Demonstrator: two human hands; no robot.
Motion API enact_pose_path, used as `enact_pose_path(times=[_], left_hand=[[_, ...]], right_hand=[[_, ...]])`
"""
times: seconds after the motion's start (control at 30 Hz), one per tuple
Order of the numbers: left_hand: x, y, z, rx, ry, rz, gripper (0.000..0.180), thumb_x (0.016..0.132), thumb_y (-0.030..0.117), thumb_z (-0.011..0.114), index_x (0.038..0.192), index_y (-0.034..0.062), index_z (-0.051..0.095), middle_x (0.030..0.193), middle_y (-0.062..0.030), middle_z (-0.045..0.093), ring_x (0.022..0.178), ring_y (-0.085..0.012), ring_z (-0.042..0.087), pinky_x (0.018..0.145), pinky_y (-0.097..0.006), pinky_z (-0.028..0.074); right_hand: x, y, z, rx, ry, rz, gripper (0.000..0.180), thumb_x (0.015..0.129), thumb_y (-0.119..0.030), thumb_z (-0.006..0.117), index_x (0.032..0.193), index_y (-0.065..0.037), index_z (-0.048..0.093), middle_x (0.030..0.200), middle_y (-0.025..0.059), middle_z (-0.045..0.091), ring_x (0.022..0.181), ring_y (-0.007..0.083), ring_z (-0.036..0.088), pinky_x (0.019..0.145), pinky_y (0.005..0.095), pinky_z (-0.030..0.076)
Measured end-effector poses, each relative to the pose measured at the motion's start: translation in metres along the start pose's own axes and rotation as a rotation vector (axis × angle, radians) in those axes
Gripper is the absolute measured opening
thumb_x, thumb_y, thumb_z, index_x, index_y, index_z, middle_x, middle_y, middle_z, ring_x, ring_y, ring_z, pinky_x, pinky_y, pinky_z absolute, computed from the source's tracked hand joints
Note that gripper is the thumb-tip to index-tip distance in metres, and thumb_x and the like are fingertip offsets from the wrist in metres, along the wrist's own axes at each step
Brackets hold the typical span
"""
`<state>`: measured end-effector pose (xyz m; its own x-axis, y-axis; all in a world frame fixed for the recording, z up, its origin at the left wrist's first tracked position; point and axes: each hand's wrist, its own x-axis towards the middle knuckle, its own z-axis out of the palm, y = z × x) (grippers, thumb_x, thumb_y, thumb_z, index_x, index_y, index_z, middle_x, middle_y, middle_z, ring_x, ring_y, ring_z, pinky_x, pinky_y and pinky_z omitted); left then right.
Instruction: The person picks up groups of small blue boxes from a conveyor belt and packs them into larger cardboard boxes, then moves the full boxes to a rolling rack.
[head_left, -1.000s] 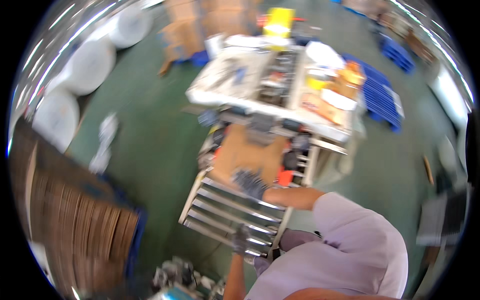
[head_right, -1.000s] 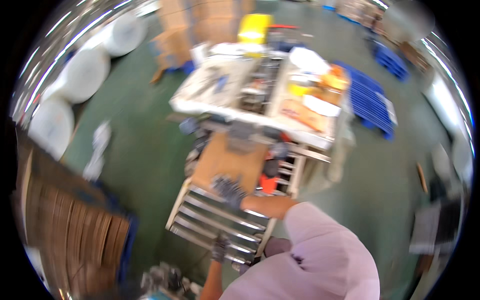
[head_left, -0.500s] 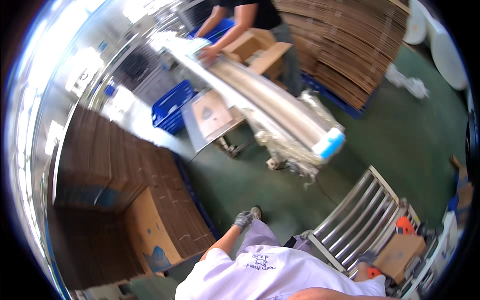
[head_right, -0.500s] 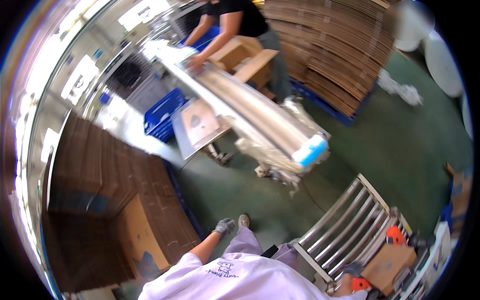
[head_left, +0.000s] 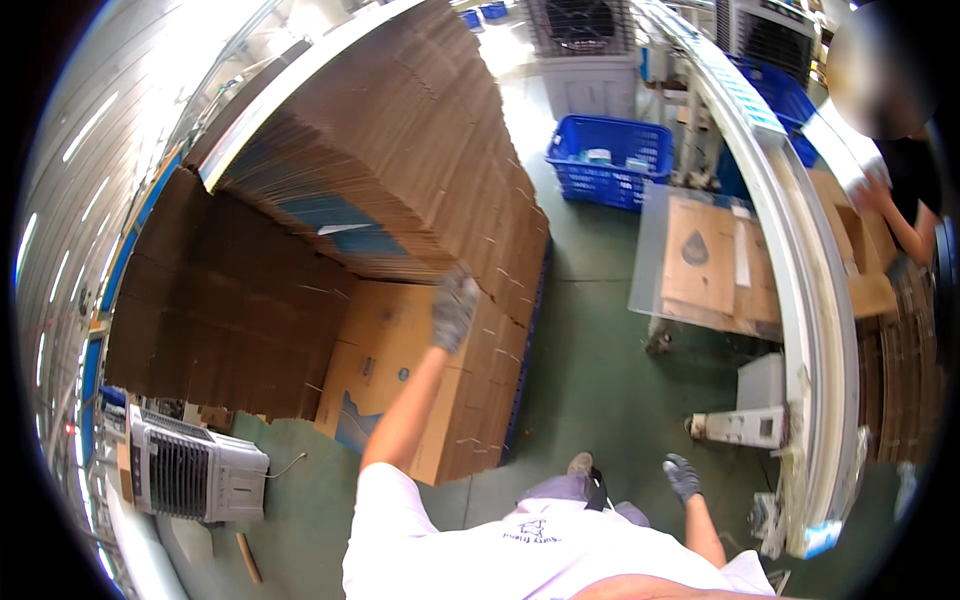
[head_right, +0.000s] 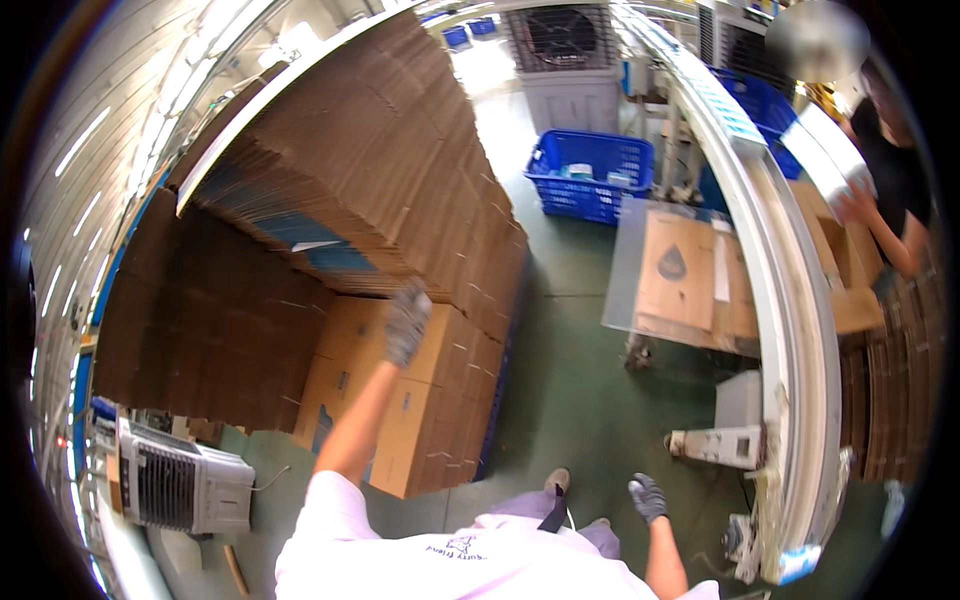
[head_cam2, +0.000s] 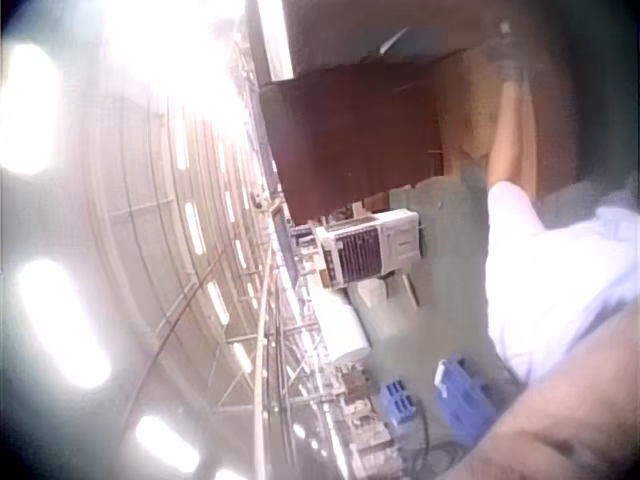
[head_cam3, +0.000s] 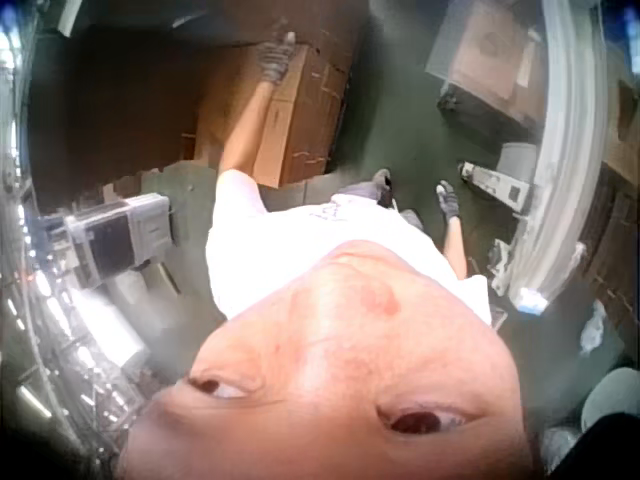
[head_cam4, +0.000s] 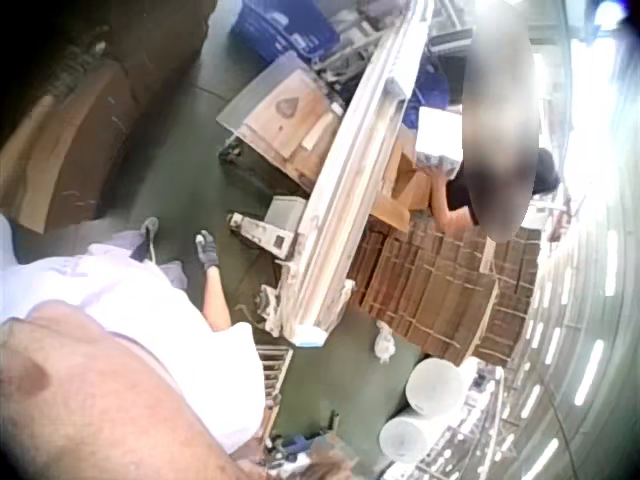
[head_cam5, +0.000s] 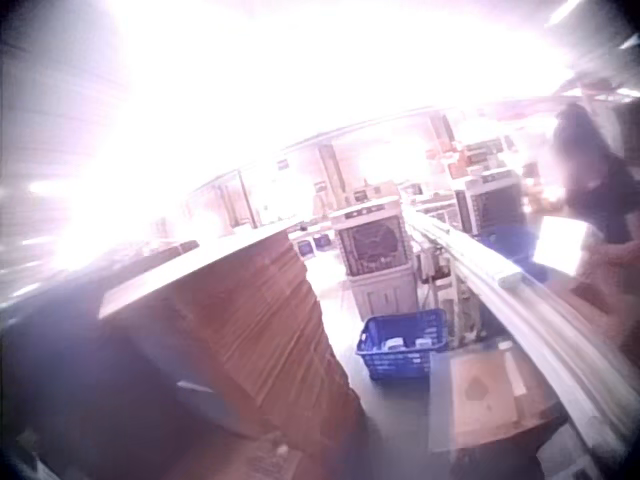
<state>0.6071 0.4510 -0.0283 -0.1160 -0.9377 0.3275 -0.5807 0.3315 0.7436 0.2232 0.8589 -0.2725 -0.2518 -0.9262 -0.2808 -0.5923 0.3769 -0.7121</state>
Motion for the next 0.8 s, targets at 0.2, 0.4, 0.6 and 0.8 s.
enact_pose_path(times=[0.2,0.4,0.6,0.8], left_hand=[[0.121,0.161,-0.183,1.013,1.322,0.665,0.059,0.077,0.046,0.059,0.116,0.0041,0.044,0.122,-0.0176,0.04,0.117,-0.0361,0.034,0.097,-0.048,0.028],[0.175,0.171,-0.231,1.557,1.214,0.604,0.052,0.074,0.046,0.062,0.114,0.0143,0.053,0.114,0.0027,0.054,0.115,-0.0293,0.042,0.094,-0.056,0.025],[0.32,0.251,-0.139,1.441,0.64,-0.067,0.023,0.083,0.028,0.053,0.092,0.0088,0.062,0.088,-0.011,0.063,0.087,-0.0246,0.06,0.078,-0.035,0.047],[0.41,0.288,-0.047,1.727,0.474,0.356,0.014,0.081,0.009,0.044,0.082,0.0114,0.059,0.079,-0.0087,0.061,0.074,-0.024,0.061,0.063,-0.035,0.05]], right_hand=[[0.072,0.043,-0.037,-0.459,-0.322,0.198,0.03,0.083,-0.026,0.042,0.091,-0.004,0.061,0.102,0.016,0.059,0.096,0.0308,0.055,0.08,0.0394,0.044],[0.135,0.061,-0.002,-0.574,-0.724,0.297,0.039,0.084,-0.026,0.032,0.092,-0.004,0.062,0.101,0.0149,0.059,0.097,0.0292,0.056,0.084,0.0394,0.042],[0.343,0.02,0.004,-0.459,-0.524,0.114,0.037,0.077,-0.027,0.037,0.086,-0.001,0.062,0.099,0.0201,0.058,0.089,0.0353,0.057,0.078,0.043,0.043],[0.525,-0.216,-0.145,0.064,-0.003,-0.049,0.048,0.086,-0.039,0.041,0.117,-0.002,0.047,0.111,0.0235,0.051,0.102,0.0365,0.05,0.086,0.0418,0.04]])
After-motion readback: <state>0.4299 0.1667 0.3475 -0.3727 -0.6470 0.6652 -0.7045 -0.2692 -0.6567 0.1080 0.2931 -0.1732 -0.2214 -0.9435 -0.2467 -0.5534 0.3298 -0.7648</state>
